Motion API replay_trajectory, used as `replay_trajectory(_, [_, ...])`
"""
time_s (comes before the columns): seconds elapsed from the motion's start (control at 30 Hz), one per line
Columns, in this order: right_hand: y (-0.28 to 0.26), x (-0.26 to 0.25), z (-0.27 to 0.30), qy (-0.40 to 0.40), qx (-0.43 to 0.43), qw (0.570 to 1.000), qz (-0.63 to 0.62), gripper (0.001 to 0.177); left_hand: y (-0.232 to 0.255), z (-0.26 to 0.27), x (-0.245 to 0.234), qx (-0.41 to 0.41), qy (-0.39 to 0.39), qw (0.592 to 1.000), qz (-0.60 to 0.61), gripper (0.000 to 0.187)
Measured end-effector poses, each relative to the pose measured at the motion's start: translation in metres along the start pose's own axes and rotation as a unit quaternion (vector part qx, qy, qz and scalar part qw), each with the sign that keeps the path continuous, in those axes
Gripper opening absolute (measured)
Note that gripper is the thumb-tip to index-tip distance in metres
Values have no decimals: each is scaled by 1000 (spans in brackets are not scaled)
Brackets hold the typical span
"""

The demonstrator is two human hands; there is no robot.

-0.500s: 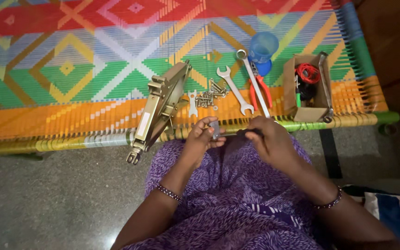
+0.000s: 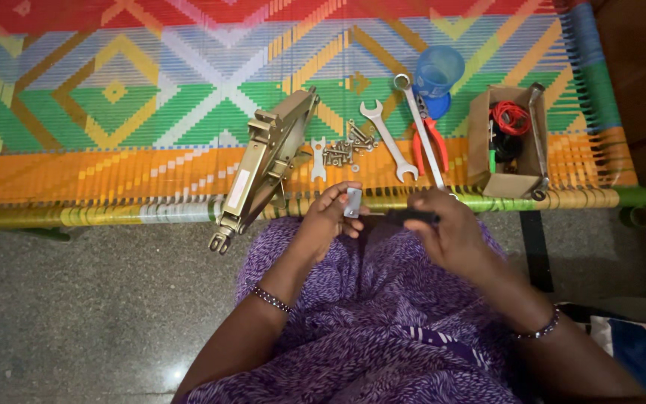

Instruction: The person sits on the floor and uses a screwdriver to adjust a small metal door latch component. They repeatedly insert the screwdriver into the latch and turn it while holding the piece steady. The person also briefly handles a wrench and other small hardware items on the mat.

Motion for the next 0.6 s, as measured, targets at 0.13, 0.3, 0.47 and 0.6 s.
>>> replay_trajectory(0.13, [10, 5, 5, 88, 88, 986, -110, 40, 1, -1, 2, 30, -10, 999, -21, 37])
replay_trajectory(0.3, [5, 2, 6, 131, 141, 976, -102, 44, -2, -3, 6, 40, -5, 999, 10, 37])
replay_trajectory(0.47, [20, 7, 11, 203, 208, 905, -312, 45, 4, -2, 10, 61, 18, 998, 0, 44])
replay_trajectory(0.6, [26, -3, 14, 272, 171, 879, -352, 35, 9, 2, 18, 70, 0, 997, 15, 43])
Point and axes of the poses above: each hand's wrist, its own z-axis away from the middle knuckle, its own x-axis out of the palm, y = z × x, the point moved 7 cm from there along -z, towards the middle knuckle, and after that the axes turned 11 degrees about -y, right-handed, at the moved point
